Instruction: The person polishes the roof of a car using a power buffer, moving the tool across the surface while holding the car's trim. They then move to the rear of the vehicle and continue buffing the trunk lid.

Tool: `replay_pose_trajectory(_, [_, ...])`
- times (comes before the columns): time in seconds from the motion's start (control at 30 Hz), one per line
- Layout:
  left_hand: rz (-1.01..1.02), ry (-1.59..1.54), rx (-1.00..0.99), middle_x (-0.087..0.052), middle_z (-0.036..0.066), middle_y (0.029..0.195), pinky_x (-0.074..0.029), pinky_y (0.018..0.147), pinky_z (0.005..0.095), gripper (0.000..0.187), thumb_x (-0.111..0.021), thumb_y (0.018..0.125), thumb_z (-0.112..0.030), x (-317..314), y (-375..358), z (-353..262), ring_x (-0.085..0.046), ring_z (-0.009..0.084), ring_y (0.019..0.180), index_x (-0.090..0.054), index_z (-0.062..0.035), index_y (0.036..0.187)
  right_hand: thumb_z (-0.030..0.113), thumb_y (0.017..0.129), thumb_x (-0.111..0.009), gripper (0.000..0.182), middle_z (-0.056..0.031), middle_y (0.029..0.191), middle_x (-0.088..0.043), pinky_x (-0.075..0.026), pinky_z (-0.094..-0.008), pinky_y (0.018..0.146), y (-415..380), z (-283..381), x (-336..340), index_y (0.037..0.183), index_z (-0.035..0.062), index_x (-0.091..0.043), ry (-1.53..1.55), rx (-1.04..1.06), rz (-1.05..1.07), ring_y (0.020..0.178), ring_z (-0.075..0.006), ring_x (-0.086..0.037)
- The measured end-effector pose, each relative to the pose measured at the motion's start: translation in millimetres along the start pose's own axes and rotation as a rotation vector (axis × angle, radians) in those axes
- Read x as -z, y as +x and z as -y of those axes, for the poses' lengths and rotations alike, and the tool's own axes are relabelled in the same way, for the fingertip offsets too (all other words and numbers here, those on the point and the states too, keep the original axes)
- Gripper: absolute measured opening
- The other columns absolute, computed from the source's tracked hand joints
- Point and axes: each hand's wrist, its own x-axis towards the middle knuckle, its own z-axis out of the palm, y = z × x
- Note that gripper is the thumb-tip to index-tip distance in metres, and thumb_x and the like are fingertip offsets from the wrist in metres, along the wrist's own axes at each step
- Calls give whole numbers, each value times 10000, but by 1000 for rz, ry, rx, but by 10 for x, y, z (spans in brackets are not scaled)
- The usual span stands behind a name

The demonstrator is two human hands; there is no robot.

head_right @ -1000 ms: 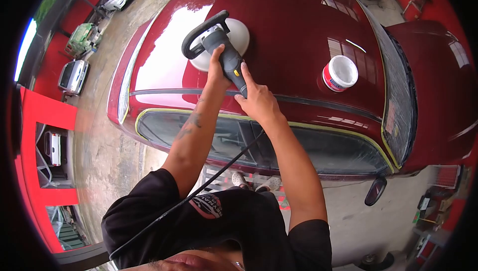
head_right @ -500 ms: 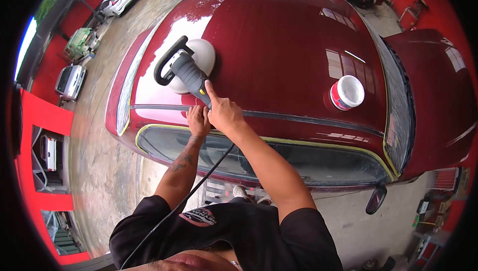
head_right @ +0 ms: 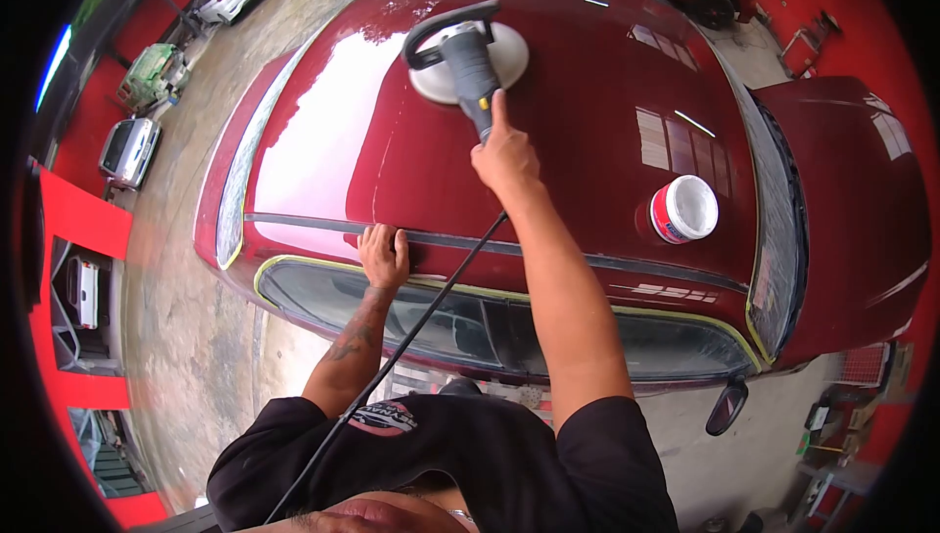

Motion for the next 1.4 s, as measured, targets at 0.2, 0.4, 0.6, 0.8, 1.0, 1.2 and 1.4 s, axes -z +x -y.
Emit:
replay_pose_trajectory(0.2, [24, 21, 17, -568, 80, 806, -393, 759, 458, 198, -616, 993, -246, 0, 11, -34, -545, 324, 819, -579, -96, 869, 159, 864, -658, 986, -294, 1058, -735, -638, -458, 794, 212, -656, 491, 1687, 164, -113, 17, -139, -100, 744, -356, -771])
replay_pose_trajectory(0.4, [35, 57, 45, -567, 55, 805, -396, 774, 450, 201, -666, 953, -248, -11, 18, -35, -560, 304, 845, -578, -116, 829, 132, 859, -650, 1005, -271, 1032, -742, -634, -434, 766, 50, -775, 669, 1694, 175, -92, -6, -179, -68, 682, -321, -758])
replay_pose_trajectory(0.6, [9, 18, 3, -546, 73, 788, -382, 741, 451, 225, -639, 980, -240, 27, 47, -95, -536, 311, 806, -558, -97, 826, 160, 871, -662, 1007, -320, 1232, -686, -582, -525, 987, -115, -515, 563, 1687, 175, -73, 40, -112, 64, 1125, -473, -692])
replay_pose_trajectory(0.8, [22, 32, 34, -570, 57, 818, -408, 777, 450, 213, -679, 940, -251, 16, 33, -63, -561, 307, 838, -576, -106, 823, 138, 855, -664, 1004, -331, 1181, -696, -566, -541, 986, -285, -204, 287, 1687, 185, -105, -23, 49, 84, 1097, -495, -691])
replay_pose_trajectory(1.0, [29, 39, 37, -577, 58, 826, -412, 776, 450, 207, -679, 936, -254, 15, 27, -62, -570, 308, 850, -577, -109, 828, 138, 847, -672, 1005, -347, 1116, -699, -556, -548, 949, -296, 107, -19, 1687, 197, -124, 14, 149, 196, 1066, -506, -693])
replay_pose_trajectory(1.2, [13, 24, 19, -547, 78, 804, -394, 747, 458, 225, -656, 948, -248, 27, 34, -82, -549, 326, 820, -554, -99, 815, 155, 840, -674, 1011, -337, 1152, -698, -553, -563, 978, -184, 502, -188, 1688, 230, -128, -24, 178, 298, 1106, -509, -679])
replay_pose_trajectory(1.4, [31, 40, 20, -570, 70, 826, -409, 755, 460, 208, -677, 930, -254, 19, 22, -73, -571, 319, 837, -569, -111, 823, 170, 848, -690, 1017, -322, 1182, -700, -550, -557, 1012, 21, 768, -436, 1688, 246, -122, -51, 249, 348, 1127, -511, -675])
